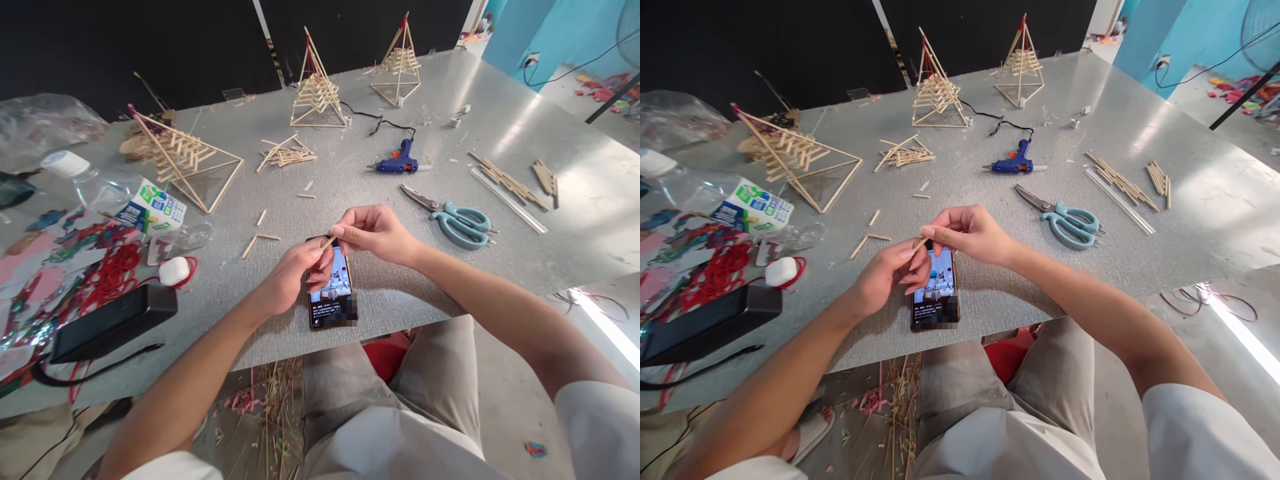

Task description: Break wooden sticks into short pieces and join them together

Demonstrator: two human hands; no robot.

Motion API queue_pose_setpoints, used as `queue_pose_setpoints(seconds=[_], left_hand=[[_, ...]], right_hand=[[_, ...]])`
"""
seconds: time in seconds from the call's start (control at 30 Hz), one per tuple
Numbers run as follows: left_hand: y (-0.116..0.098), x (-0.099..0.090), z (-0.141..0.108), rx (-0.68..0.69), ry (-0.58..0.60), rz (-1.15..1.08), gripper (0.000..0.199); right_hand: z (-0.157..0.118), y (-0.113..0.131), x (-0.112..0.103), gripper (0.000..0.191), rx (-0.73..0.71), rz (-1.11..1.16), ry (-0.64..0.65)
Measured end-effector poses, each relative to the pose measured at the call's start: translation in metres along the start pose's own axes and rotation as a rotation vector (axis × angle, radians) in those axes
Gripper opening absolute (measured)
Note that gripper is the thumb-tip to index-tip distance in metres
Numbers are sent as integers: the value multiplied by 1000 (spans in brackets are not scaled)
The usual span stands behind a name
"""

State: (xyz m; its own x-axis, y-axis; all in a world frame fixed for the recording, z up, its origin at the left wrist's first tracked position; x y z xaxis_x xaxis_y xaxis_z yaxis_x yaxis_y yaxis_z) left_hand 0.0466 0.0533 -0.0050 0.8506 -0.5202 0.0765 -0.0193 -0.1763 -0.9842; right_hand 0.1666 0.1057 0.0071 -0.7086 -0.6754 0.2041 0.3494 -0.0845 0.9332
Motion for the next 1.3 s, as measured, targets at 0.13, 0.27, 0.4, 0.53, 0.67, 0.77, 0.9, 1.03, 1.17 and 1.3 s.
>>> queue_pose_setpoints(seconds=[0.13,0.27,0.4,0.53,0.67,0.77,0.9,1.03,1.17,1.3], left_hand=[[-9,-8,-2,49,-58,116,35],[-12,-9,-2,77,-80,157,36],[-11,-6,0,79,-69,125,35],[-8,-6,1,81,-53,98,36],[-6,-7,2,107,-103,105,40],[-6,-4,2,105,-127,50,40],[-7,1,3,56,-73,-14,35],[-7,-1,3,55,-83,12,30],[-7,-8,2,79,-150,61,34],[-4,-5,4,38,-91,-12,34]], right_hand=[[0,3,-1,44,-7,-4,-49],[-1,3,1,44,-18,6,-66],[-3,1,5,47,-28,12,-48],[-6,1,9,50,-36,-13,-38],[-6,2,10,49,-41,-11,-38],[-5,3,8,49,-35,-15,-39],[-3,2,2,48,-19,-48,-56],[-2,-3,-3,48,38,-75,-84],[-3,-7,-7,48,85,-64,-123],[-4,-4,-2,47,29,-12,-89]])
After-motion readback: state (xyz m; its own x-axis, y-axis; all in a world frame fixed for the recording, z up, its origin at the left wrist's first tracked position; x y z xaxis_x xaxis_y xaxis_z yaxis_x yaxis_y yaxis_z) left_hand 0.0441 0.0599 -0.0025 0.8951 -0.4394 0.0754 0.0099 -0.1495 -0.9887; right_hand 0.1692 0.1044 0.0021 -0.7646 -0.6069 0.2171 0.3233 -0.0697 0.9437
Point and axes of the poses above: each hand's wrist, its own z-axis towards the middle knuckle, its own x-axis out of the palm, y = z × x, the point moved 7 cm from there along z, towards the middle knuckle, and after that the axes turned 6 degrees about -x, right-handed, at the moved point
